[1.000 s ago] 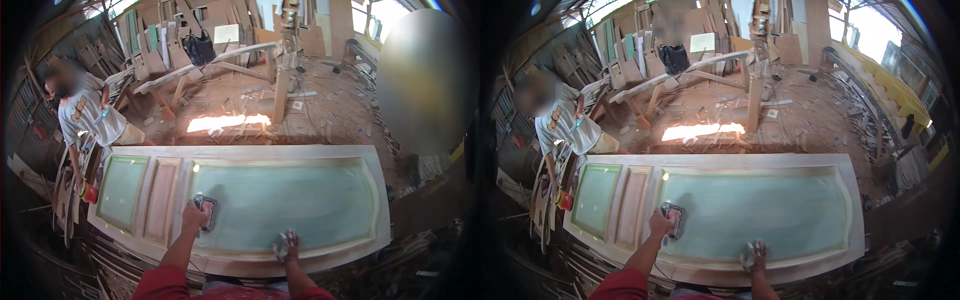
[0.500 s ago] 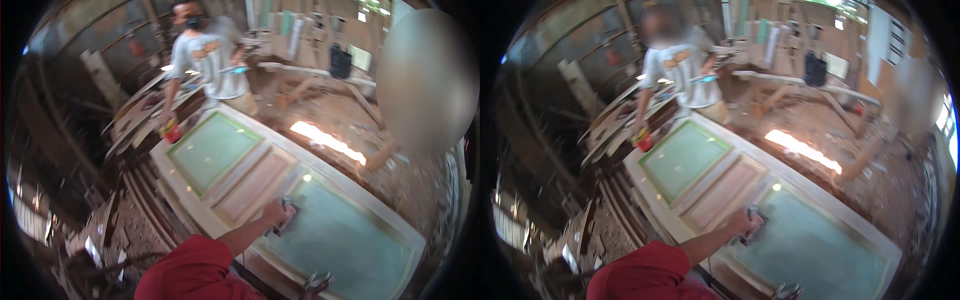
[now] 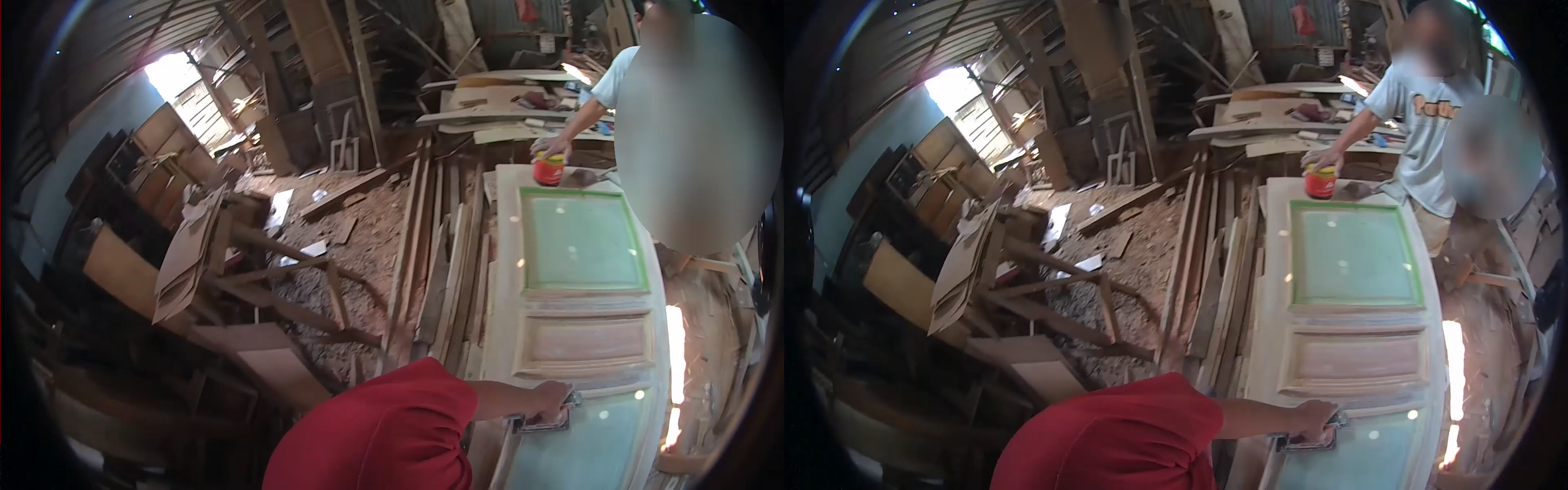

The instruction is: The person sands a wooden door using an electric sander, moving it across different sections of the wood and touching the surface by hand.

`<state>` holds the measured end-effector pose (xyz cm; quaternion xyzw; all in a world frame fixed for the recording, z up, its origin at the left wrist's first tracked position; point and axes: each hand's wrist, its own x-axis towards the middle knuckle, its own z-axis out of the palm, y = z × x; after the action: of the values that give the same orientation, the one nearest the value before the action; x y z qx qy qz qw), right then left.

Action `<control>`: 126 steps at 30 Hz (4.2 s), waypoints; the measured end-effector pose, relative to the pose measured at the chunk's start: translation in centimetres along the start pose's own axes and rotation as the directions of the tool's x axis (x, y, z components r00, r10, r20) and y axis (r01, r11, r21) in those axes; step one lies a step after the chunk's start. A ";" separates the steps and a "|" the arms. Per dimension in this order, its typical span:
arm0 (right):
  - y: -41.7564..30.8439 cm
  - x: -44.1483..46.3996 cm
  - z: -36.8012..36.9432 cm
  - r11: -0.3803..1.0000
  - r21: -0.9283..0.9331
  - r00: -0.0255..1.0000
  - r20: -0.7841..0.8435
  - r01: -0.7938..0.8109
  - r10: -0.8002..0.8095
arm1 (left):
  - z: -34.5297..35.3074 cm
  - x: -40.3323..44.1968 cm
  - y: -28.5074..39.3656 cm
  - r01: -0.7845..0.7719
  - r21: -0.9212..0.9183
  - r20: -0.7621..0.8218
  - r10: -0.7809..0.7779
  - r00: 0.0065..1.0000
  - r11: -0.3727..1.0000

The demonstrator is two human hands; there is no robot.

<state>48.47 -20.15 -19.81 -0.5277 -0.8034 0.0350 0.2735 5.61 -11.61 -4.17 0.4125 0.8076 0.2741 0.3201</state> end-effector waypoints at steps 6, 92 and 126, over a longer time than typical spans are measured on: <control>1.9 0.5 0.2 0.946 -0.220 0.970 -0.007 -0.239 0.243 | 1.6 1.3 -1.2 -0.007 -0.128 0.008 0.008 1.000 0.992; -6.7 1.7 -4.4 0.541 -0.423 0.610 -0.036 -0.727 0.792 | -4.8 6.0 -2.2 -0.101 -0.005 0.259 0.099 0.961 0.995; -6.1 0.7 -4.0 0.561 -0.426 0.634 -0.038 -0.709 0.772 | -0.3 16.2 4.5 -0.160 0.041 0.273 0.143 0.951 0.986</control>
<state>45.14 -23.16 -14.06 -0.8562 -0.5132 0.0211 0.0561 0.25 4.26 -5.44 0.5162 0.7308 0.2141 0.3919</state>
